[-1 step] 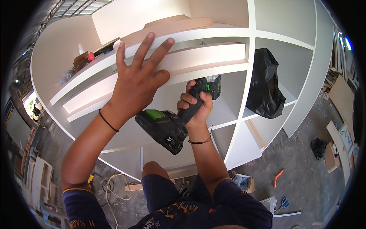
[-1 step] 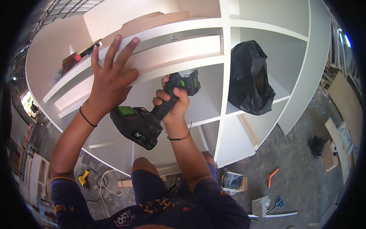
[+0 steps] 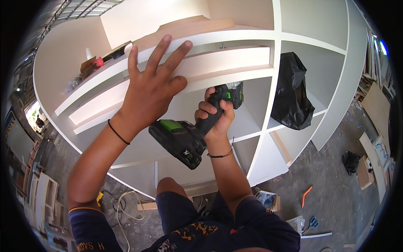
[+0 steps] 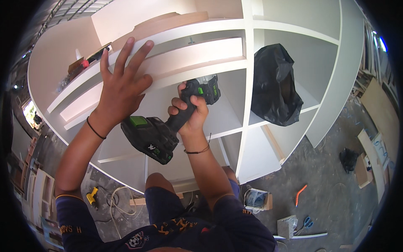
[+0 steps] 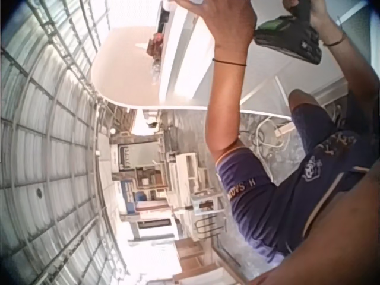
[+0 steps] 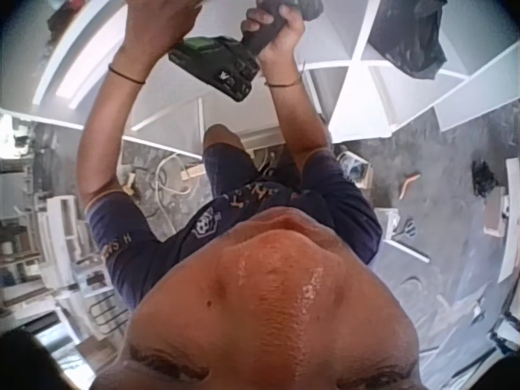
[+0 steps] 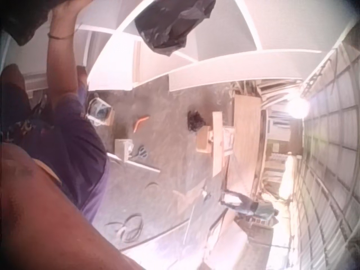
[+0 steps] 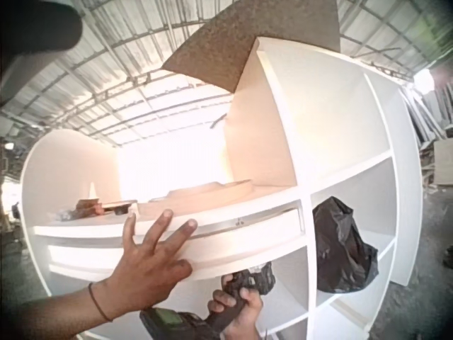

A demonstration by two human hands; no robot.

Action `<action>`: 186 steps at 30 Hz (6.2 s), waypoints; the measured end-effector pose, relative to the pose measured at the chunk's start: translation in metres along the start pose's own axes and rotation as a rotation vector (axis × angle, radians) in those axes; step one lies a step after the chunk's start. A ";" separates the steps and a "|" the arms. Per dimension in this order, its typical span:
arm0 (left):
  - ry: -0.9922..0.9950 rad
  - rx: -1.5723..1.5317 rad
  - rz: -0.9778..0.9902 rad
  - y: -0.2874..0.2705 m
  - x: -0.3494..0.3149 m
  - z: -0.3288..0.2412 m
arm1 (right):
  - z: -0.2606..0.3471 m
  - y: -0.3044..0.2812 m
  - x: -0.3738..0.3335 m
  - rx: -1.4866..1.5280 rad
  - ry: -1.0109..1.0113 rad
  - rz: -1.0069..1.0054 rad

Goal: The person assembles a white shelving unit by holding wooden panels in place and securing them with a power drill.

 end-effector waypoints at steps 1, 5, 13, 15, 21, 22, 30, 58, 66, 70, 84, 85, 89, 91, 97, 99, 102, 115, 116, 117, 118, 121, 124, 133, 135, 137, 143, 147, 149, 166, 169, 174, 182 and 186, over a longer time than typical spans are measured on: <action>-0.002 -0.002 0.009 0.000 0.000 0.000 | 0.000 0.000 0.000 -0.001 0.002 -0.009; -0.006 -0.027 0.010 0.000 0.002 0.000 | -0.001 0.000 0.001 -0.001 0.009 -0.031; 0.034 -0.026 0.016 -0.001 0.003 0.001 | -0.003 0.004 0.003 0.006 0.013 -0.028; 0.038 -0.024 0.021 0.000 0.002 0.001 | -0.003 0.005 0.003 0.006 0.013 -0.035; 0.034 -0.030 -0.057 -0.002 0.001 0.002 | 0.000 0.006 0.002 -0.033 -0.006 -0.025; 0.020 -0.007 -0.058 -0.003 0.001 0.003 | 0.001 0.006 0.003 -0.029 -0.002 -0.023; -0.112 0.031 0.047 -0.010 -0.028 0.022 | -0.003 0.007 0.003 0.012 0.009 -0.016; -0.290 0.194 0.081 -0.034 -0.129 0.092 | 0.006 0.014 0.004 -0.070 -0.053 -0.106; -0.321 0.161 0.061 -0.035 -0.125 0.092 | 0.012 -0.003 -0.014 -0.192 -0.064 -0.320; -0.332 0.163 0.065 -0.034 -0.128 0.091 | 0.026 -0.011 -0.021 -0.392 -0.068 -0.617; -0.310 0.101 -0.024 -0.038 -0.119 0.086 | 0.054 -0.058 0.067 -1.015 0.117 -0.819; -0.316 0.109 -0.034 -0.038 -0.119 0.086 | 0.050 -0.059 0.074 -1.044 0.104 -0.807; -0.320 0.133 0.040 -0.043 -0.114 0.084 | 0.036 -0.076 0.101 -1.189 0.045 -0.784; -0.294 0.141 -0.040 -0.044 -0.115 0.081 | 0.031 -0.088 0.112 -1.244 0.018 -0.800; -0.303 0.030 -0.120 -0.050 -0.111 0.082 | 0.073 -0.087 0.138 -1.636 -0.151 -0.662; -0.240 0.172 -0.162 -0.039 -0.122 0.088 | 0.084 -0.083 0.141 -1.916 -0.233 -0.563; -0.207 0.228 -0.197 -0.034 -0.126 0.090 | 0.101 -0.075 0.136 -2.405 -0.390 -0.374; -0.213 0.279 -0.233 -0.027 -0.124 0.087 | 0.089 -0.023 0.086 -2.698 -0.292 -0.376; -0.194 0.323 -0.237 -0.025 -0.125 0.089 | 0.084 -0.018 0.073 -2.647 -0.325 -0.408; -0.178 0.357 -0.242 -0.026 -0.126 0.090 | 0.077 -0.013 0.059 -2.594 -0.357 -0.437; -0.194 0.349 -0.213 -0.029 -0.127 0.092 | 0.061 0.000 0.039 -2.589 -0.499 -0.552; -0.313 0.182 -0.111 -0.039 -0.124 0.089 | -0.010 -0.002 0.008 -2.304 -0.301 -0.450; -0.333 0.113 -0.189 -0.043 -0.124 0.089 | -0.082 -0.051 0.050 -2.532 0.380 -0.150; -0.323 0.105 -0.123 -0.038 -0.125 0.093 | -0.079 -0.209 0.127 -2.986 0.752 -0.160; -0.328 0.123 -0.094 -0.038 -0.129 0.095 | -0.080 -0.213 0.130 -2.996 0.751 -0.178; -0.336 0.115 -0.094 -0.036 -0.126 0.092 | -0.075 -0.214 0.128 -2.994 0.744 -0.200; -0.326 0.139 -0.093 -0.037 -0.125 0.092 | -0.072 -0.209 0.127 -2.976 0.666 -0.204; -0.334 0.140 -0.092 -0.039 -0.126 0.094 | -0.075 -0.191 0.117 -2.922 0.562 -0.184; -0.338 0.113 -0.117 -0.035 -0.126 0.092 | -0.076 -0.168 0.106 -2.842 0.467 -0.182; -0.337 0.106 -0.095 -0.033 -0.127 0.093 | 0.088 0.090 0.019 -1.022 -0.502 -0.439; -0.312 0.124 -0.070 -0.033 -0.128 0.093 | 0.088 0.098 0.027 -1.128 -0.544 -0.465; -0.346 0.032 -0.111 -0.035 -0.130 0.100 | 0.086 0.106 0.046 -1.178 -0.514 -0.631; -0.393 0.106 -0.188 -0.036 -0.151 0.087 | 0.090 0.103 0.045 -1.150 -0.533 -0.612; -0.555 0.282 -0.048 -0.035 -0.194 0.110 | 0.090 0.105 0.045 -1.132 -0.548 -0.613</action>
Point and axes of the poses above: each hand's wrist, its own x-axis towards the middle knuckle, its own y-axis out of the palm, z = x × y, the point moved 7 cm from there along x, towards the middle knuckle, and after that the axes turned 6 degrees about y, right-handed, at the moved point
